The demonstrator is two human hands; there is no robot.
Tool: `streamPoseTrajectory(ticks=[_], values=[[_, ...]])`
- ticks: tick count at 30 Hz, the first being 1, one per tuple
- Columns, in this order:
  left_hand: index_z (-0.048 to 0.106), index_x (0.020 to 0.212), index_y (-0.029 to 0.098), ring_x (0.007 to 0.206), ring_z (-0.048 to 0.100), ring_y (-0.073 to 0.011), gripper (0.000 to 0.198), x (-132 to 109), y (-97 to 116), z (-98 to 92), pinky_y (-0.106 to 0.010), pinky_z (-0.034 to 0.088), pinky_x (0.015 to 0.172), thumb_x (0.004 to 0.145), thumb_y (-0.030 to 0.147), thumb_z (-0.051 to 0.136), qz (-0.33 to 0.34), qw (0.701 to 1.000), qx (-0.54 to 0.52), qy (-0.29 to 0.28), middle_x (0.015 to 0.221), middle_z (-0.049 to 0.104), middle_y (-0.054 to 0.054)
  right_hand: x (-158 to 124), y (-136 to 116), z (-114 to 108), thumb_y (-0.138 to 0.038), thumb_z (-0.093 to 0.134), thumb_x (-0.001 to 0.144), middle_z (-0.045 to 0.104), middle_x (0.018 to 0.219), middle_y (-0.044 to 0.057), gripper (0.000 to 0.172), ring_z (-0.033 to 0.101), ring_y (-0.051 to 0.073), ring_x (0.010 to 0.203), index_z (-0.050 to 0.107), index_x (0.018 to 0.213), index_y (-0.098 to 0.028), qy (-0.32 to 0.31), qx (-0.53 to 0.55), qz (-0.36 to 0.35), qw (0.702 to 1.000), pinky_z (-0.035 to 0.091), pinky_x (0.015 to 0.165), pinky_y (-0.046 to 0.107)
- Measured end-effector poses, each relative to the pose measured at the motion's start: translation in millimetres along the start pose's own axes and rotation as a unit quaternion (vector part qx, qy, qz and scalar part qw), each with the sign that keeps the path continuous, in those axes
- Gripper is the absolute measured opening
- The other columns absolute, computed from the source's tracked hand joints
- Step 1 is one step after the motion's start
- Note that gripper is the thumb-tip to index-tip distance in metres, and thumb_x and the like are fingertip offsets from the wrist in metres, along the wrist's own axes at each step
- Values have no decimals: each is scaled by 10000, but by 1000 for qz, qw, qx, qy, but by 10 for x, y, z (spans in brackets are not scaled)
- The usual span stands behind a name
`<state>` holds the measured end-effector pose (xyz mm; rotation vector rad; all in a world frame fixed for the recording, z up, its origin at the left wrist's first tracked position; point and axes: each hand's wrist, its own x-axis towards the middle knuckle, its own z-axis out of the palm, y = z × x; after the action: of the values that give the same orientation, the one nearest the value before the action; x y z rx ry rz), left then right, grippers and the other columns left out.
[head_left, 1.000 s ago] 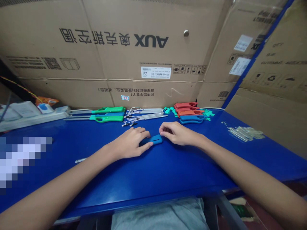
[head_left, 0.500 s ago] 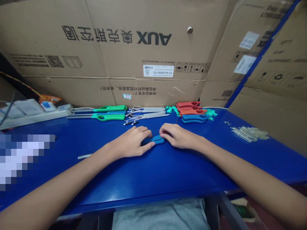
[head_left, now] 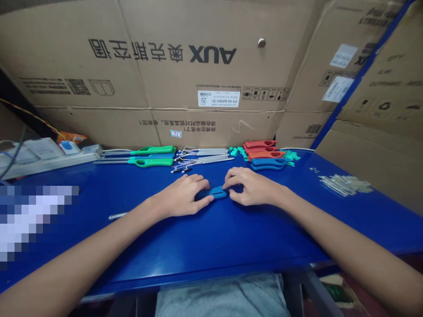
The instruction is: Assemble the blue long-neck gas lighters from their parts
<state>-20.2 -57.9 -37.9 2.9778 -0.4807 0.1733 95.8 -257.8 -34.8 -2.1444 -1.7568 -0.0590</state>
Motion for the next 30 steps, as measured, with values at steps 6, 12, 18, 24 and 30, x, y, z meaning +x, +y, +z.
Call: streamPoseTrajectory(ticks=[6,12,18,24,30], values=[[627,1000,165,856,597,-206,364,3,-5,6,-330,459,762,924,459,427,1,1000,-4,6,956,636,-86,-14,5,4,-175,552,797,659,993,88,246,601,213,911,726,970,-164,-7,-6,-3,1000,448,860,359],[616,1012,165,867,595,-218,360,0,1,2,-343,458,765,923,461,431,-2,1000,2,-2,961,631,-83,0,16,5,-150,518,832,663,946,75,205,590,188,876,689,944,-157,-16,18,-7,1000,440,812,319],[601,1055,170,911,592,-220,363,-10,10,17,-349,458,814,930,458,420,6,1000,4,-5,1006,621,-90,25,-1,31,-195,492,875,647,873,55,139,557,156,791,625,866,-156,-23,34,15,999,409,731,280],[599,1073,173,913,594,-227,379,-7,43,28,-375,456,826,939,466,398,11,1000,19,-4,1010,618,-88,33,-107,-13,-175,501,856,639,825,52,84,535,145,731,578,830,-154,-58,20,78,995,369,665,255],[604,1049,160,890,593,-217,370,-5,56,25,-356,457,808,943,447,396,18,999,26,-1,978,616,-88,45,-184,-3,-219,427,926,632,859,70,139,538,171,766,531,862,-152,-87,-61,92,990,351,772,309]])
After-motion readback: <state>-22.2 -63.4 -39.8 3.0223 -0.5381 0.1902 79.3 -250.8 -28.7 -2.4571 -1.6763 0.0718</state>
